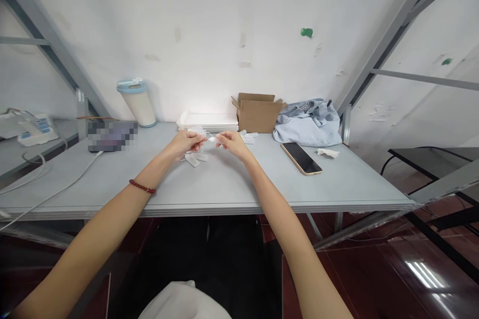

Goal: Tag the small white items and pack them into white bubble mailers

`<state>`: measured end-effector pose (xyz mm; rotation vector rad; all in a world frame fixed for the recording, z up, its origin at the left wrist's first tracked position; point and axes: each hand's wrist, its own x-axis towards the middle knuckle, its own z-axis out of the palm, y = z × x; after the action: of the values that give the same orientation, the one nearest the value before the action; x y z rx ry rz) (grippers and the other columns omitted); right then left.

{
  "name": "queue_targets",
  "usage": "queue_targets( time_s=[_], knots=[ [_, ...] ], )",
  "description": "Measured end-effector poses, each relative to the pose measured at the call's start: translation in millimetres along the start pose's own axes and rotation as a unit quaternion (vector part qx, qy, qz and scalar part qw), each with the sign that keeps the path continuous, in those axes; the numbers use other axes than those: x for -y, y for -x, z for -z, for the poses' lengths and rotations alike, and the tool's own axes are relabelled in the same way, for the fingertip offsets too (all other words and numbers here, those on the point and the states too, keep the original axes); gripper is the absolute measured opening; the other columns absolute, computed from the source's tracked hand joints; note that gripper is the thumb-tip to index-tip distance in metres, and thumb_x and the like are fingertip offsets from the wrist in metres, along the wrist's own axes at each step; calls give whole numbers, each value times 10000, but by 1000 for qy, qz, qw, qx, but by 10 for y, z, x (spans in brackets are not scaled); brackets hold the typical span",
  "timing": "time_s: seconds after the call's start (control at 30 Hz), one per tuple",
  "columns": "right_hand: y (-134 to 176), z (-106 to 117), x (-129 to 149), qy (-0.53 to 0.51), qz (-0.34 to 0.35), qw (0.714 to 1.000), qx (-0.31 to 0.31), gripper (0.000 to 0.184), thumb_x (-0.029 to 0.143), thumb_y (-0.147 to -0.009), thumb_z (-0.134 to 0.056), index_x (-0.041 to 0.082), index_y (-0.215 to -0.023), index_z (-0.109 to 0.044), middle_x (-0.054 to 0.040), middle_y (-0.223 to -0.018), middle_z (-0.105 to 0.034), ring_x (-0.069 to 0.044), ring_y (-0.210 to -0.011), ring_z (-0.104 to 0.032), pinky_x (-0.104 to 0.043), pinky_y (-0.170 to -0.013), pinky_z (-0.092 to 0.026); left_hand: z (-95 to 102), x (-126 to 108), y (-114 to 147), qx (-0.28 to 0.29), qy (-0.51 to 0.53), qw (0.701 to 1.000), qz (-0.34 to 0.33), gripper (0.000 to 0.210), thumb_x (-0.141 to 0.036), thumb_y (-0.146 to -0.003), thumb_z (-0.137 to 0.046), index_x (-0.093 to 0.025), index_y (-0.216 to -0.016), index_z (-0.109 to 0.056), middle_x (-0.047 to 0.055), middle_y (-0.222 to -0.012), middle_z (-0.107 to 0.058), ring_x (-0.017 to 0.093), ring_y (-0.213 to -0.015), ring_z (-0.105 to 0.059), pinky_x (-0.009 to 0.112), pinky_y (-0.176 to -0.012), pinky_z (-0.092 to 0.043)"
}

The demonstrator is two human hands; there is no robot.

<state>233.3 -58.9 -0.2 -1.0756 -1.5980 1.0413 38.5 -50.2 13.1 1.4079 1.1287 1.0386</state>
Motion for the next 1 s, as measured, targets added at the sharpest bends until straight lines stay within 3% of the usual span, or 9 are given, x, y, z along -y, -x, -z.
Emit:
queue_targets(
  time_s=[0.37, 0.73, 1.0],
  knots=[
    [18, -77, -35, 33, 22, 999, -1, 279, 437, -805, -577, 164, -838, -622, -19, -688, -653, -98, -556, -435, -257, -586, -361, -62, 30, 15, -5, 3, 1000, 2, 183, -230, -764, -726, -99, -651, -669, -2, -565, -561, 70, -446, -461, 224, -453, -347],
    [13, -99, -89, 39, 32, 999, 2, 249, 414, -794, -597, 173, -846, -626, -6, -685, -650, -121, -611, -546, -259, -605, -374, -63, 93, 13, 5, -28, 1000, -3, 173, -242, -765, -690, -111, -651, -679, -5, -541, -550, 66, -428, -424, 226, -441, -317],
    [10, -106, -116, 76, 51, 996, -6, 238, 394, -814, -584, 171, -879, -636, -15, -713, -676, -113, -604, -505, -259, -609, -376, -68, 103, 3, 2, -32, 999, 6, 181, -265, -741, -704, -122, -636, -667, -10, -529, -533, 66, -418, -414, 217, -424, -316]
  ],
)
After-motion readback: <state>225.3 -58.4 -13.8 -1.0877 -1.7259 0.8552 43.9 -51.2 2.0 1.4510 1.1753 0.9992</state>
